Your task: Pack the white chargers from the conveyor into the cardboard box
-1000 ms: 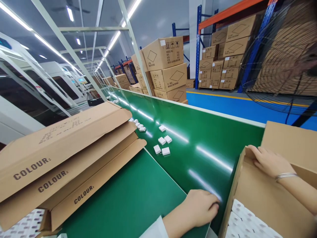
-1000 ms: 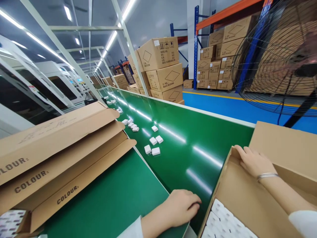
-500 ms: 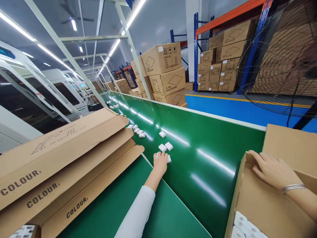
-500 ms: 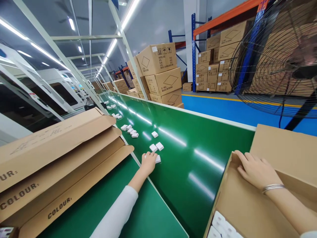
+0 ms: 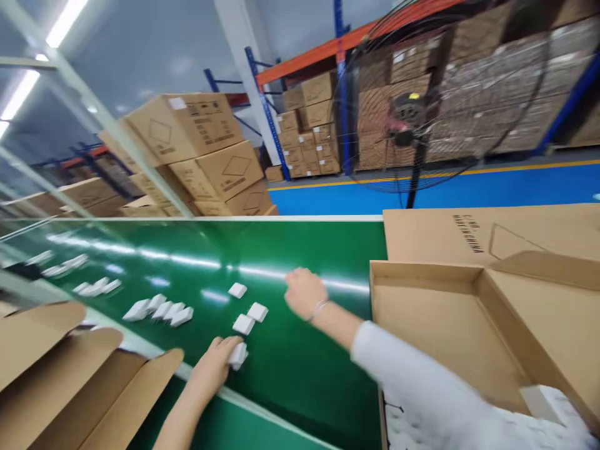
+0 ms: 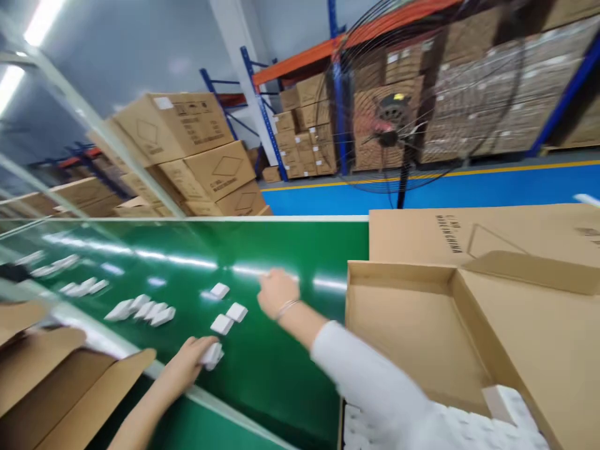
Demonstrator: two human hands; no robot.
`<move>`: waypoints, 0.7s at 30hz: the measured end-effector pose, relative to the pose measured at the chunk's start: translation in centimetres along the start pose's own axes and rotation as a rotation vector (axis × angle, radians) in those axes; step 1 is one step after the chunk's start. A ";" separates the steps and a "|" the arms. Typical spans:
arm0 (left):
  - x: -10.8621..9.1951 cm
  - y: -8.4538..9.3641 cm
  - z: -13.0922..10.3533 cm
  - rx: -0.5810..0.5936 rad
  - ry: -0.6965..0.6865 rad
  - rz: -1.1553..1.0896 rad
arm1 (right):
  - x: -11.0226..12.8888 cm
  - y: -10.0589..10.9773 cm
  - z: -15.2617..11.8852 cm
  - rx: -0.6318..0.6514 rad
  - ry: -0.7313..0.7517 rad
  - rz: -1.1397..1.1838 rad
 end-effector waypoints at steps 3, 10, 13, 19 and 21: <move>0.7 -0.9 1.6 0.021 -0.011 0.018 | 6.4 -5.0 3.8 0.120 0.149 0.097; 1.1 0.5 -2.0 -0.093 0.083 -0.155 | 8.9 -10.2 5.0 0.166 0.203 0.059; 0.8 1.1 -3.4 -0.061 0.166 -0.222 | 7.7 -10.5 5.7 0.142 0.168 0.010; -1.4 0.8 -3.0 -0.033 0.368 -0.238 | 8.3 -8.8 6.7 0.164 0.130 -0.030; -1.8 0.8 -2.5 -0.038 0.433 -0.248 | 9.5 -8.3 6.9 0.179 0.148 -0.018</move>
Point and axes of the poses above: each hand's wrist, its own z-axis towards the middle knuckle, its own y-axis out of the back of the hand, x = y × z, the point moved 1 cm from there along z, towards the middle knuckle, and after that the axes turned 12 degrees about y, right-handed, at the moved point
